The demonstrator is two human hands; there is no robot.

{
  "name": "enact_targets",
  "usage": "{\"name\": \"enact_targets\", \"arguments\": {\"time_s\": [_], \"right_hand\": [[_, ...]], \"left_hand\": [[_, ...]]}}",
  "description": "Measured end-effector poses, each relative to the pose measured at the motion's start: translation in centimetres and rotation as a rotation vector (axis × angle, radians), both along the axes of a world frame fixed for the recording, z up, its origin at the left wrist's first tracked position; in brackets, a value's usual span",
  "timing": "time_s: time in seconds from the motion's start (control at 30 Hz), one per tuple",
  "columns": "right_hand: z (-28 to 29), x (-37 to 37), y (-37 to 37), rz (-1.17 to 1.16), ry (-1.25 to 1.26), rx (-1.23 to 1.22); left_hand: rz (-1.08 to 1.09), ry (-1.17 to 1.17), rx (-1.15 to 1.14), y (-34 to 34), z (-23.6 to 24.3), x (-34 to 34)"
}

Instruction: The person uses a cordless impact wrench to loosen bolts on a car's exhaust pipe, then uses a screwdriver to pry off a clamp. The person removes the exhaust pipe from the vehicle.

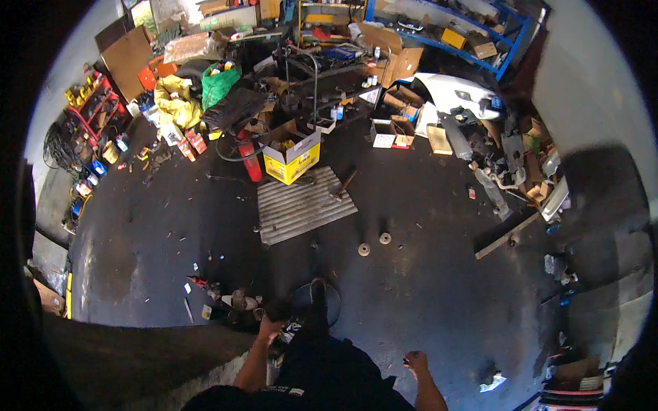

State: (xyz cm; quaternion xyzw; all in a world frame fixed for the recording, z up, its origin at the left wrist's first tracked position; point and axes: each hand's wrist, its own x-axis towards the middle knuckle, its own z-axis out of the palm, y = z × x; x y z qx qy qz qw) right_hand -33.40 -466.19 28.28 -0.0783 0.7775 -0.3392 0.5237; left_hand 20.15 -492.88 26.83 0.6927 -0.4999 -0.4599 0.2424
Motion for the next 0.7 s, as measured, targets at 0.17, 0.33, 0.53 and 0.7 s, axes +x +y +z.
{"name": "enact_targets", "arguments": {"time_s": [0.17,0.33,0.53,0.7], "right_hand": [[3.0,0.3,-12.9,0.243,0.344,0.005],[2.0,-1.6,-25.1,0.326,0.415,-0.055],[-4.0,-7.5,-39.3,0.664,0.365,0.221],[-4.1,-15.0,-61.8,0.629,0.298,0.198]], "left_hand": [[-0.232,-0.094,0.477,-16.6,-3.0,-0.9],[-0.157,-0.198,0.434,-26.1,-3.9,-1.3],[-0.138,-0.386,0.56,-31.1,-5.5,-1.1],[-0.289,-0.392,0.68,-34.1,-7.0,-3.3]]}}
